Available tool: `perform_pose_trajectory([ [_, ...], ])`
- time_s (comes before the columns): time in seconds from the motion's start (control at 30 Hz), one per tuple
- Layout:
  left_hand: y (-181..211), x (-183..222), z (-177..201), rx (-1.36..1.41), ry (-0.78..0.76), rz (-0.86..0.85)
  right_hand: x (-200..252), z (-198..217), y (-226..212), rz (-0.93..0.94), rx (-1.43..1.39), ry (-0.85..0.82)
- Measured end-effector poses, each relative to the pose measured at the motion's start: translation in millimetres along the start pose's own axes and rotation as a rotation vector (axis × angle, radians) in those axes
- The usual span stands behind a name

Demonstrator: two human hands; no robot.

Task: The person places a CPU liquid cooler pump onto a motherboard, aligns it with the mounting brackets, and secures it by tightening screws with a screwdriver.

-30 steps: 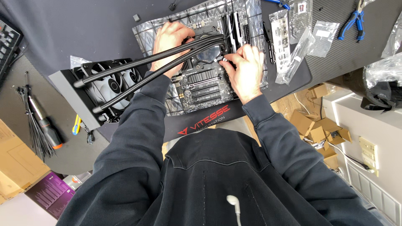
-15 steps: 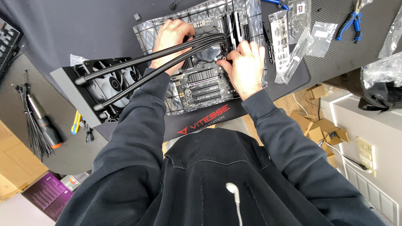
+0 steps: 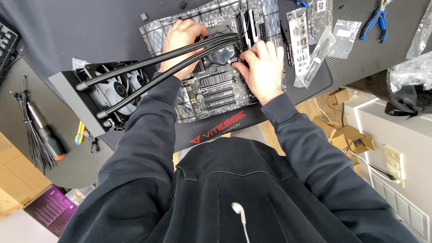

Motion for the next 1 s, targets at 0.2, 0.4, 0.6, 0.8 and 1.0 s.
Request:
perform_pose_trajectory([
  [0.2,-2,-1,0,-0.033,-0.019,0.015,-2,11,-9,0.090,-0.033,0.014],
  [0.4,0,0,0,0.040,0.021,-0.038,0,10,-12,0.065,0.029,0.053],
  [0.6,2,-6,-4,0.009,0.035,-0.049,0,5,-12,-0.006,0.135,0.022],
  [0.8,0,-1,-5,-0.049,-0.012,-0.018,10,13,-14,-0.112,-0.143,0.026],
  [1.0,-1,6,-1,-0.020,0.069,-0.052,11,10,-17,-0.094,-0.020,0.029],
])
Point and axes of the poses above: each hand's wrist, its own x-axis away from the middle knuckle, its own z-axis out of the back of the hand, y = z × x, the point moved 6 cm from there along -x, towards the middle knuckle, and after that the axes turned 6 degrees about -y, right-handed, at the moved point
